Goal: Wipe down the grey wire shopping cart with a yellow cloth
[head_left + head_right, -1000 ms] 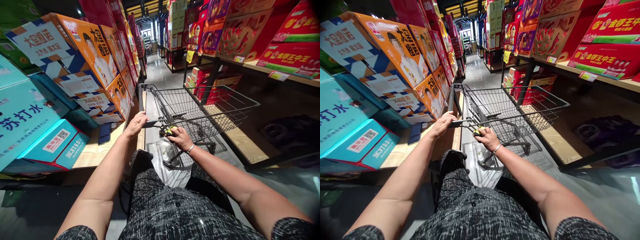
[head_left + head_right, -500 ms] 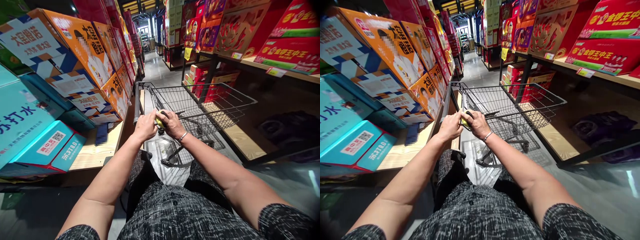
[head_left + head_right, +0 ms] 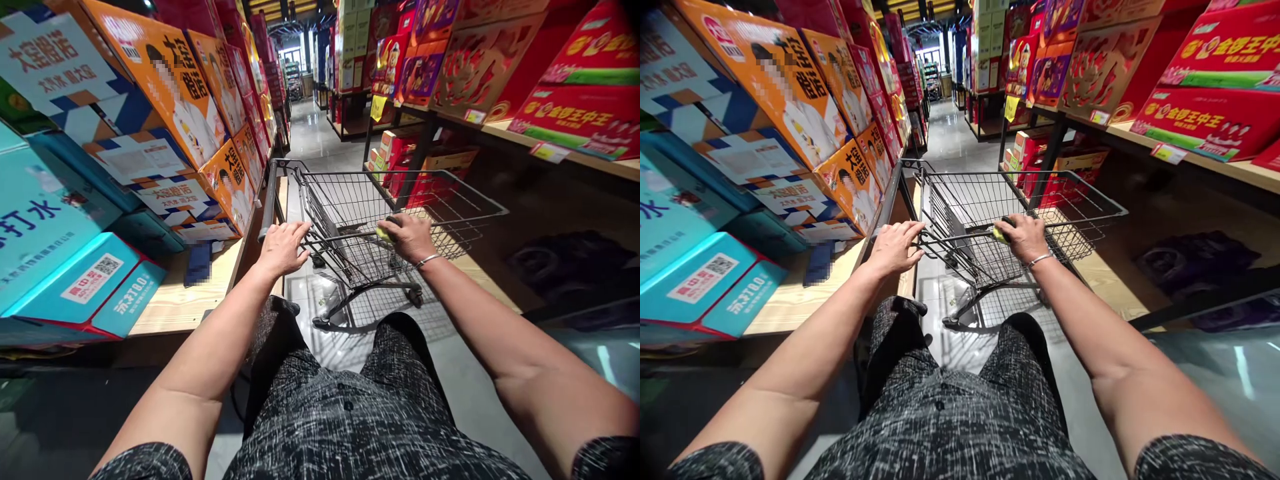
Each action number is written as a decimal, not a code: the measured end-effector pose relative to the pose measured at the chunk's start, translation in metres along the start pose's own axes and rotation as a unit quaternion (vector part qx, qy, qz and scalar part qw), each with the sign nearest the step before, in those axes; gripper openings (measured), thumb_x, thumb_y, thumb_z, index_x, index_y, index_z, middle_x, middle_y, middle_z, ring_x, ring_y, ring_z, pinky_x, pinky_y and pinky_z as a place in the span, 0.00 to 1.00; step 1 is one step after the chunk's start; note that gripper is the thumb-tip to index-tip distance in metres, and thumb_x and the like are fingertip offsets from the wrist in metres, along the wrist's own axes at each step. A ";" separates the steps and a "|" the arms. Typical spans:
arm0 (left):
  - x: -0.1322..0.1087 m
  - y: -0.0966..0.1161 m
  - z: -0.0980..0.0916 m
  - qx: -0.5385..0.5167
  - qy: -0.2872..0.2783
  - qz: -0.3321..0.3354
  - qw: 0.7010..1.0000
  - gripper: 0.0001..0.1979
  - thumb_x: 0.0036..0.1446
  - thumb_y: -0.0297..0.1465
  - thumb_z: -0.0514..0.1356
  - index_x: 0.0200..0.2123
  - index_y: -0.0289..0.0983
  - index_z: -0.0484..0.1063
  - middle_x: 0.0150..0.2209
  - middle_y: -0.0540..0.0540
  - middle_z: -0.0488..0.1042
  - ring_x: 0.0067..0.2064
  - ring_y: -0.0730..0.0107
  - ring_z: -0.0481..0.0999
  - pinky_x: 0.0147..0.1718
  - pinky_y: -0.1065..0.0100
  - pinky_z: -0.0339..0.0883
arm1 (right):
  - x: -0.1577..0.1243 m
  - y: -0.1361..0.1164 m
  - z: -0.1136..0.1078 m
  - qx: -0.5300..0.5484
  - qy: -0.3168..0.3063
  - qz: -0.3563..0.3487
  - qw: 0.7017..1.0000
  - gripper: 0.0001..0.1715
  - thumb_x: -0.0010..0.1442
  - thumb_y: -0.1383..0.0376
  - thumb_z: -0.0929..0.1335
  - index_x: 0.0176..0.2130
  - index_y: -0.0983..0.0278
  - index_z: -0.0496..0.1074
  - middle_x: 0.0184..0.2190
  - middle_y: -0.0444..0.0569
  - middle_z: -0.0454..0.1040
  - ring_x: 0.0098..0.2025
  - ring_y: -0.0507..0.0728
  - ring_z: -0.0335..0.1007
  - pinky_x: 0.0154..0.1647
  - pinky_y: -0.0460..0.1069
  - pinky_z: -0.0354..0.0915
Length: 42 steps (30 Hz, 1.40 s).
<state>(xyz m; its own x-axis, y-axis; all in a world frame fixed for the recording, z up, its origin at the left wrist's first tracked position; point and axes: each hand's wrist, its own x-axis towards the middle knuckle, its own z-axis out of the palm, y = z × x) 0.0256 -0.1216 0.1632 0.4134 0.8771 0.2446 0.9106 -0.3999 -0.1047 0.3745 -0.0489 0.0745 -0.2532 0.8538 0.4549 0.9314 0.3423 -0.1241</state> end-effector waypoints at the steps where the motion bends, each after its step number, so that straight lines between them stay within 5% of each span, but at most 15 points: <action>1: 0.001 -0.001 0.000 -0.003 -0.001 0.000 1.000 0.32 0.62 0.40 0.61 0.68 0.39 0.63 0.63 0.38 0.70 0.58 0.45 0.69 0.57 0.48 0.58 | 0.000 0.009 -0.002 -0.016 -0.001 0.023 1.000 0.25 0.63 0.66 0.65 0.57 0.52 0.76 0.55 0.56 0.71 0.49 0.64 0.63 0.49 0.61 0.54; 6: 0.007 0.002 -0.002 -0.023 -0.004 -0.008 1.000 0.32 0.61 0.39 0.62 0.67 0.41 0.64 0.64 0.39 0.69 0.61 0.45 0.68 0.58 0.46 0.57 | 0.003 0.010 0.002 -0.032 0.010 0.075 0.997 0.29 0.60 0.68 0.64 0.60 0.58 0.74 0.53 0.61 0.68 0.46 0.64 0.60 0.45 0.58 0.58; 11: 0.016 0.012 -0.003 -0.027 -0.017 0.024 0.999 0.32 0.59 0.36 0.65 0.65 0.40 0.65 0.64 0.38 0.70 0.65 0.45 0.64 0.60 0.46 0.53 | 0.009 -0.053 0.009 0.035 0.017 0.033 0.999 0.32 0.59 0.69 0.66 0.62 0.55 0.71 0.54 0.60 0.67 0.47 0.65 0.61 0.46 0.60 0.62; 15: 0.018 0.013 0.001 -0.018 -0.010 0.032 0.999 0.28 0.56 0.29 0.64 0.62 0.39 0.68 0.60 0.37 0.73 0.62 0.46 0.66 0.59 0.47 0.54 | 0.015 -0.114 0.015 0.185 0.039 -0.072 0.979 0.36 0.60 0.67 0.68 0.66 0.53 0.66 0.56 0.56 0.66 0.53 0.65 0.64 0.54 0.61 0.64; 20: 0.015 0.004 0.008 -0.033 0.017 0.036 0.999 0.23 0.59 0.22 0.57 0.57 0.40 0.70 0.55 0.39 0.76 0.59 0.50 0.70 0.55 0.51 0.56 | 0.007 -0.155 0.060 0.196 0.136 -0.175 0.955 0.30 0.65 0.65 0.67 0.64 0.48 0.67 0.58 0.52 0.65 0.56 0.62 0.61 0.59 0.59 0.62; 22: 0.016 -0.001 0.011 -0.039 0.020 0.034 0.998 0.23 0.58 0.22 0.57 0.56 0.41 0.71 0.56 0.41 0.76 0.59 0.52 0.70 0.55 0.51 0.56 | -0.004 -0.154 0.088 0.126 0.122 -0.194 0.965 0.26 0.67 0.67 0.66 0.60 0.44 0.71 0.56 0.49 0.67 0.55 0.61 0.59 0.58 0.59 0.60; 27: 0.020 -0.011 0.017 -0.049 0.029 0.024 0.998 0.23 0.52 0.22 0.60 0.52 0.43 0.71 0.53 0.44 0.77 0.58 0.53 0.70 0.57 0.51 0.56 | -0.050 -0.117 0.142 0.013 -0.064 -0.154 0.986 0.27 0.70 0.68 0.61 0.60 0.40 0.71 0.60 0.45 0.68 0.55 0.60 0.57 0.54 0.58 0.59; 33: 0.022 -0.014 0.017 -0.054 0.034 0.014 0.998 0.17 0.54 0.31 0.62 0.48 0.42 0.72 0.49 0.45 0.78 0.57 0.53 0.70 0.60 0.50 0.55 | -0.102 -0.065 0.163 -0.046 -0.229 0.026 0.972 0.23 0.67 0.68 0.63 0.55 0.50 0.77 0.57 0.53 0.71 0.50 0.62 0.62 0.49 0.55 0.60; 38: 0.024 -0.014 0.014 -0.045 0.030 -0.004 0.999 0.15 0.55 0.33 0.62 0.47 0.43 0.71 0.49 0.46 0.79 0.57 0.53 0.70 0.60 0.48 0.53 | -0.078 -0.065 0.149 -0.033 -0.199 0.016 0.979 0.30 0.64 0.71 0.63 0.60 0.49 0.74 0.58 0.53 0.69 0.50 0.62 0.63 0.50 0.54 0.63; 42: 0.033 -0.005 0.009 -0.027 0.015 -0.049 0.998 0.09 0.57 0.33 0.61 0.42 0.41 0.73 0.48 0.43 0.80 0.57 0.50 0.71 0.59 0.46 0.54 | -0.032 -0.086 0.104 0.043 0.023 -0.068 0.996 0.28 0.67 0.68 0.63 0.64 0.52 0.69 0.59 0.54 0.67 0.51 0.60 0.62 0.54 0.55 0.62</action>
<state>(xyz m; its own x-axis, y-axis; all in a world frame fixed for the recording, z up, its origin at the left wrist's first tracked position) 0.0348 -0.0884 0.1627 0.3215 0.9049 0.2791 0.9445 -0.3274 -0.0263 0.2755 -0.0653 -0.0209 -0.3622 0.7790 0.5118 0.8627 0.4881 -0.1324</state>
